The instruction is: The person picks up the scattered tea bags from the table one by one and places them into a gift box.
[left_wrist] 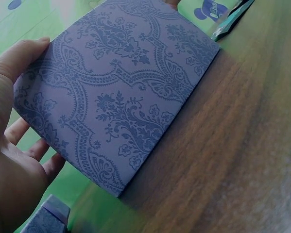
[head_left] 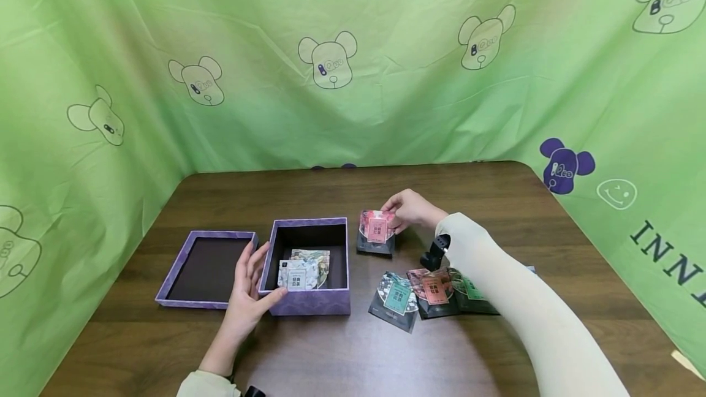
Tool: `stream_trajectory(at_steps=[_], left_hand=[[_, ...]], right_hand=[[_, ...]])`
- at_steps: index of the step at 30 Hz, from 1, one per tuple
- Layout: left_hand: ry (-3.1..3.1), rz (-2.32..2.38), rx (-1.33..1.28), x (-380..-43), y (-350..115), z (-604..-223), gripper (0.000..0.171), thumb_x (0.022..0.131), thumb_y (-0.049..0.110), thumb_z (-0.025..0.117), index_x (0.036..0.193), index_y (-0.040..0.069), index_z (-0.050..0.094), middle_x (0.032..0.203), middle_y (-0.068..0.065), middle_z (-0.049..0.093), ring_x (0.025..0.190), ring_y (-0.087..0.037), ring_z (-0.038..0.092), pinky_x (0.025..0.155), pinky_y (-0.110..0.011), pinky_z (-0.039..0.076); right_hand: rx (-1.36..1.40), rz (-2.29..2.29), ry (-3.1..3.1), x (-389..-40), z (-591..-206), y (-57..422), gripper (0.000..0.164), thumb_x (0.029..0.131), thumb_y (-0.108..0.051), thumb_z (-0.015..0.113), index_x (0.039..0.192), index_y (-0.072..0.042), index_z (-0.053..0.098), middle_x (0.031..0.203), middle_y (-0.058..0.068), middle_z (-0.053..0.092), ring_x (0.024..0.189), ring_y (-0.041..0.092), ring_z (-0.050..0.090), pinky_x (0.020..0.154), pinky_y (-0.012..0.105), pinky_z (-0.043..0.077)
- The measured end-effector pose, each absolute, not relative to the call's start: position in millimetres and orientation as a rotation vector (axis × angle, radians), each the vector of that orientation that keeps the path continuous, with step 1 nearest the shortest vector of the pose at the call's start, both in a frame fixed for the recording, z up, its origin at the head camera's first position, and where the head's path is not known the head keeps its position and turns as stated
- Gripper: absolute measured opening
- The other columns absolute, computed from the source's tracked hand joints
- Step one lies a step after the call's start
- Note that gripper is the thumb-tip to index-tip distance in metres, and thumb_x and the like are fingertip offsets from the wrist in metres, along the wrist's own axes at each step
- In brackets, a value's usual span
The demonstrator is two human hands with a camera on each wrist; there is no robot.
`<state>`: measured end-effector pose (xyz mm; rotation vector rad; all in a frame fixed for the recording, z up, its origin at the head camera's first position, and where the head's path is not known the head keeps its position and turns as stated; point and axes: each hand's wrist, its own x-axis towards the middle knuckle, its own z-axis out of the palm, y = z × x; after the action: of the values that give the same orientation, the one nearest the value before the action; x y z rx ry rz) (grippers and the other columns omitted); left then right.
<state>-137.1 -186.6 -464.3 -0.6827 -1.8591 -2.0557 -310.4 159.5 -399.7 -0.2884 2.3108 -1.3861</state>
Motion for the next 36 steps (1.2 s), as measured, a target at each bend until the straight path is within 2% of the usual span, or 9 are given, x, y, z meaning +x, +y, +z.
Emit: stream_trajectory(at_steps=[7, 15, 18, 25, 27, 34, 36], left_hand=[[-1.856, -2.055, -0.689, -136, -187, -463, 0.100, 0.078, -0.021, 0.069, 0.152, -0.007, 0.002, 0.152, 0.000, 0.036, 0.138, -0.007, 0.035, 0.112, -0.015, 0.021], [-1.868, -2.051, -0.685, -136, -186, -463, 0.101, 0.078, -0.021, 0.069, 0.150, -0.011, 0.000, 0.152, 0.000, 0.036, 0.138, -0.006, 0.035, 0.111, -0.015, 0.021], [-1.864, -2.050, -0.689, -136, -186, -463, 0.101, 0.078, -0.021, 0.069, 0.151, -0.011, 0.000, 0.152, 0.000, 0.037, 0.138, -0.007, 0.035, 0.112, -0.015, 0.021], [-1.850, -2.055, -0.705, -136, -185, -464, 0.099, 0.080, -0.019, 0.069, 0.155, 0.002, 0.007, 0.152, 0.000, 0.036, 0.139, -0.007, 0.034, 0.112, -0.016, 0.021], [-1.849, -2.058, -0.707, -136, -185, -463, 0.099, 0.081, -0.018, 0.069, 0.155, 0.002, 0.007, 0.152, 0.000, 0.036, 0.139, -0.007, 0.034, 0.112, -0.016, 0.022], [-1.844, -2.055, -0.708, -136, -185, -462, 0.100, 0.080, -0.018, 0.070, 0.151, -0.012, 0.000, 0.151, 0.001, 0.037, 0.138, -0.006, 0.035, 0.111, -0.015, 0.022], [-1.839, -2.056, -0.711, -136, -185, -463, 0.100, 0.079, -0.019, 0.070, 0.151, -0.011, 0.000, 0.151, 0.001, 0.037, 0.138, -0.006, 0.036, 0.111, -0.015, 0.023]], right_hand=[[-0.318, -1.439, 2.280, -307, -391, 159, 0.042, 0.075, 0.027, 0.058, 0.118, 0.021, 0.057, 0.092, 0.021, 0.067, 0.060, 0.017, 0.065, 0.061, 0.034, 0.059], [-0.362, -1.422, 2.366, -303, -369, 156, 0.042, 0.074, 0.026, 0.063, 0.115, 0.018, 0.061, 0.096, 0.023, 0.068, 0.069, 0.017, 0.065, 0.065, 0.038, 0.060], [-0.386, -1.427, 2.391, -304, -362, 157, 0.043, 0.073, 0.026, 0.063, 0.114, 0.017, 0.062, 0.097, 0.023, 0.069, 0.071, 0.016, 0.064, 0.065, 0.038, 0.060], [-0.398, -1.477, 2.364, -302, -344, 157, 0.043, 0.073, 0.024, 0.061, 0.116, 0.018, 0.060, 0.097, 0.022, 0.069, 0.071, 0.017, 0.064, 0.065, 0.037, 0.060], [-0.388, -1.514, 2.331, -301, -339, 157, 0.044, 0.074, 0.024, 0.061, 0.118, 0.018, 0.059, 0.096, 0.020, 0.069, 0.070, 0.017, 0.065, 0.065, 0.035, 0.059], [-0.396, -1.555, 2.268, -296, -325, 151, 0.043, 0.078, 0.021, 0.064, 0.121, 0.016, 0.059, 0.091, 0.013, 0.069, 0.071, 0.018, 0.065, 0.065, 0.033, 0.059], [-0.421, -1.548, 2.264, -294, -322, 148, 0.043, 0.078, 0.020, 0.065, 0.120, 0.016, 0.059, 0.091, 0.012, 0.069, 0.071, 0.018, 0.066, 0.067, 0.034, 0.059]])
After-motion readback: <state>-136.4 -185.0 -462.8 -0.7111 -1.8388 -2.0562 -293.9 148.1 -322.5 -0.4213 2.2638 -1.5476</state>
